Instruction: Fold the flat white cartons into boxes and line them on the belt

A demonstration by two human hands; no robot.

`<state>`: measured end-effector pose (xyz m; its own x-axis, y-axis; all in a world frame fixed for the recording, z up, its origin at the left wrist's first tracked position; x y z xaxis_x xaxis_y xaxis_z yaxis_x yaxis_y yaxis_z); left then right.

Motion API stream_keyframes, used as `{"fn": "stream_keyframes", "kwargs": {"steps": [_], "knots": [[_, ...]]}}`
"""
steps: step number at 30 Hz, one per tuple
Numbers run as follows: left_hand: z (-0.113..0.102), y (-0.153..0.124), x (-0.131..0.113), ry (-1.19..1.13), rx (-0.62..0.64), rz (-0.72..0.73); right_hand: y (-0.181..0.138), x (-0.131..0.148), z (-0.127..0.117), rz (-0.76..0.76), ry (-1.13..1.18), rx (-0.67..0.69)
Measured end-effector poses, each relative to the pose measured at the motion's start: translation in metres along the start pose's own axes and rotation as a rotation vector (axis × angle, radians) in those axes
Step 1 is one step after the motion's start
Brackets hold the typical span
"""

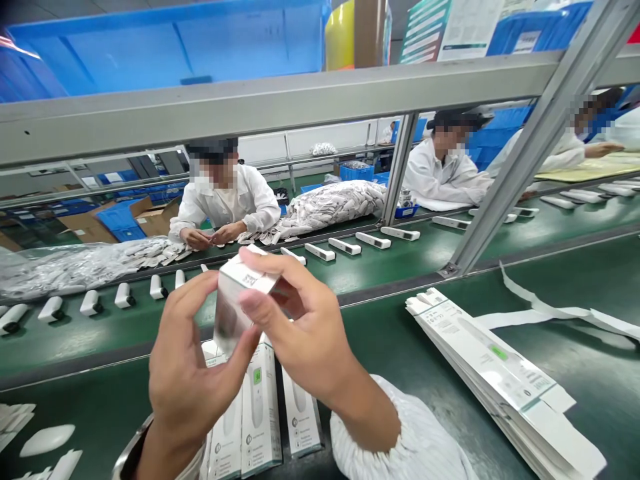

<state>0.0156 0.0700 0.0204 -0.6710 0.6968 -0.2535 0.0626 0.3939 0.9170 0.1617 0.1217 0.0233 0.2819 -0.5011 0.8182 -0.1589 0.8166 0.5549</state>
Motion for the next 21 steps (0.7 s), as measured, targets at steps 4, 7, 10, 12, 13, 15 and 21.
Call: {"fn": "stream_keyframes", "kwargs": {"steps": [4, 7, 10, 12, 13, 15, 21], "knots": [[-0.007, 0.005, 0.007, 0.052, -0.010, 0.020, 0.013, -0.009, -0.007, 0.105, 0.122, 0.112], [-0.010, 0.008, 0.017, 0.017, 0.062, 0.032, 0.021, -0.023, -0.011, 0.282, 0.205, 0.257], [-0.012, 0.009, 0.022, 0.062, 0.120, 0.115, 0.024, -0.032, -0.014, 0.342, 0.185, 0.255], [-0.011, 0.009, 0.023, 0.081, 0.125, 0.127, 0.024, -0.034, -0.013, 0.334, 0.156, 0.197], [-0.011, 0.009, 0.023, 0.085, 0.127, 0.130, 0.023, -0.035, -0.011, 0.326, 0.139, 0.168], [-0.008, 0.008, 0.023, 0.083, 0.133, 0.128, 0.022, -0.037, -0.008, 0.299, 0.100, 0.114], [-0.011, 0.006, 0.026, 0.075, 0.120, 0.043, 0.022, -0.039, -0.007, 0.222, 0.016, 0.122]]}}
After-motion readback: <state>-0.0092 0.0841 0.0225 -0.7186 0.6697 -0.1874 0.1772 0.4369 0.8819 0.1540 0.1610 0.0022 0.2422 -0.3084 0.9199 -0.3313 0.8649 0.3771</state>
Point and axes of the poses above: each hand's wrist, its own y-axis towards the middle knuckle, its own z-axis out of the palm, x = y × z, the point moved 5 cm from there along y, towards the middle knuckle, and after that the axes turned 6 degrees about -y, right-handed, at the moved point
